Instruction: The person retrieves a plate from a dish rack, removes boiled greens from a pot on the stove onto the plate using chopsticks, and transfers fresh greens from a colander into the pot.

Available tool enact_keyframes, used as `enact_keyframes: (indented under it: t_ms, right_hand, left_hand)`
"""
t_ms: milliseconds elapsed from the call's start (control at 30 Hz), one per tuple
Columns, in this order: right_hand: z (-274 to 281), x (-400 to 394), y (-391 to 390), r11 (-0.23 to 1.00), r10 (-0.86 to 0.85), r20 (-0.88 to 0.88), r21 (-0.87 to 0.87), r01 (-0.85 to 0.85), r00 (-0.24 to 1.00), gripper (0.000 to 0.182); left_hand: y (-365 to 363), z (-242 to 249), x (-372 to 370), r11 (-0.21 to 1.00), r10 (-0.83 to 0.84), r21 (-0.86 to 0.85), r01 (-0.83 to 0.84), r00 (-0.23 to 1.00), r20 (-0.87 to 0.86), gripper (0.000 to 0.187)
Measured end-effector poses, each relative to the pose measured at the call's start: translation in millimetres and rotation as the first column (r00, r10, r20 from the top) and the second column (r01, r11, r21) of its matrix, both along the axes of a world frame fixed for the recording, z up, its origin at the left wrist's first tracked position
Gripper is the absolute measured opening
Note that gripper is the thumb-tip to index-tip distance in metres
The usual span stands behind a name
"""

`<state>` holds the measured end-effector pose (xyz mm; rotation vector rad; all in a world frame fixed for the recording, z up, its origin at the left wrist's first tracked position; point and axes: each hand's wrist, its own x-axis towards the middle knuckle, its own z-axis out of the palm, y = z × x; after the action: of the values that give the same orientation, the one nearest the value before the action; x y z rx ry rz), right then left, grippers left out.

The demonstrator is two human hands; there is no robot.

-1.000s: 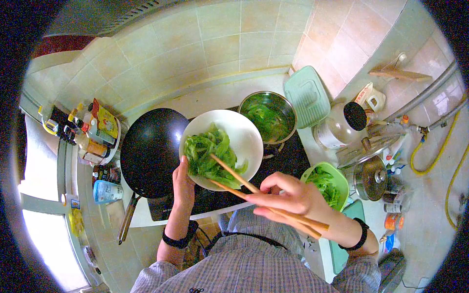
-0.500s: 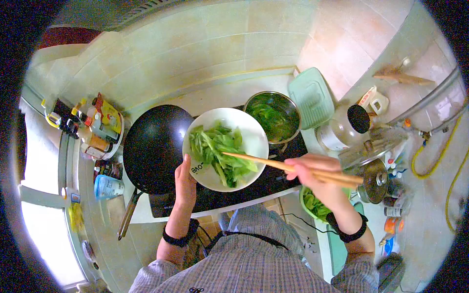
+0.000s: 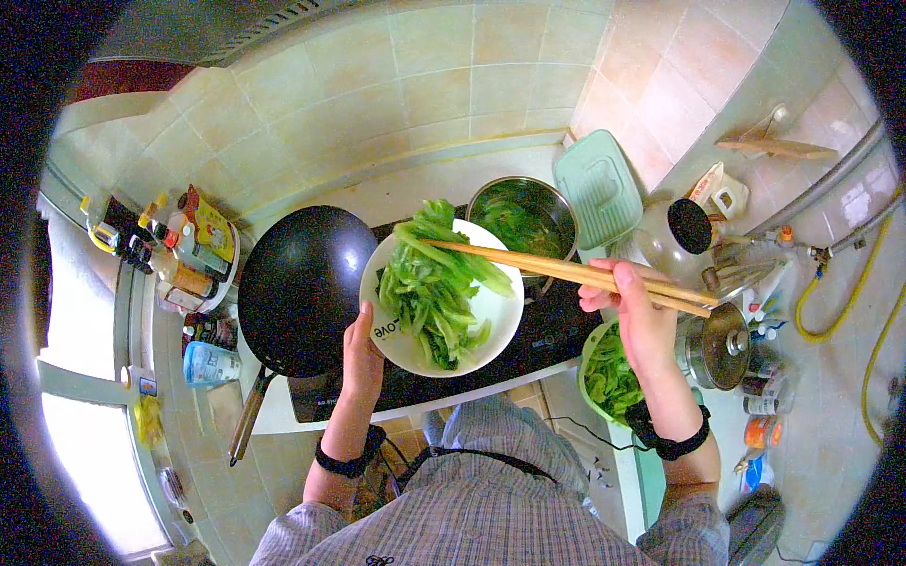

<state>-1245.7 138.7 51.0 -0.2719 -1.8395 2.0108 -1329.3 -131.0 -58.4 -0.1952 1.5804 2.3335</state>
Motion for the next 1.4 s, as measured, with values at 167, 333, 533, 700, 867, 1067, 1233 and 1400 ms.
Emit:
enact_keyframes:
  t_ms: [167,333,533,700,867,1067,1233,1400]
  right_hand:
    - [5.4,6.7,-15.7,0.897,0.308,0.107,0.298,-0.326,0.945,0.025]
    - [25.3,15.8,0.0,0.869,0.346,0.16,0.317,-0.38,0.925,0.023]
    - [16.7,14.9,-19.1,0.828,0.295,0.077,0.478,-0.295,0.952,0.02]
    - [15.9,17.4,-13.0,0.872,0.28,0.144,0.374,-0.314,0.949,0.018]
    - [24.6,10.7,0.6,0.943,0.137,0.166,0.28,-0.18,0.977,0.021]
    - [27.8,11.3,10.1,0.842,0.281,0.128,0.443,-0.308,0.951,0.02]
    - [39.7,-0.1,-12.6,0.45,0.405,0.037,0.862,-0.235,0.913,0.022]
    - [38.5,-0.6,-11.4,0.563,0.286,-0.055,0.818,-0.121,0.957,0.015]
  left_hand:
    - [1.9,15.6,2.7,0.998,0.008,0.07,-0.007,1.0,-0.009,0.04]
    - [-3.8,9.4,-1.9,0.999,0.03,0.023,-0.029,0.999,-0.028,0.04]
    - [8.4,23.6,-2.1,0.999,0.031,0.036,-0.03,0.999,-0.031,0.041]
    - [10.0,21.6,-2.5,0.995,0.045,0.092,-0.044,0.999,-0.018,0.041]
    - [3.7,4.2,-6.0,0.994,0.043,0.097,-0.044,0.999,0.019,0.041]
    - [6.4,13.2,-3.8,0.983,0.102,0.148,-0.106,0.994,0.035,0.037]
    - [2.2,14.1,-3.3,0.992,0.077,0.099,-0.078,0.997,0.007,0.034]
    - [1.9,7.6,-3.3,0.994,0.092,0.066,-0.093,0.996,0.013,0.031]
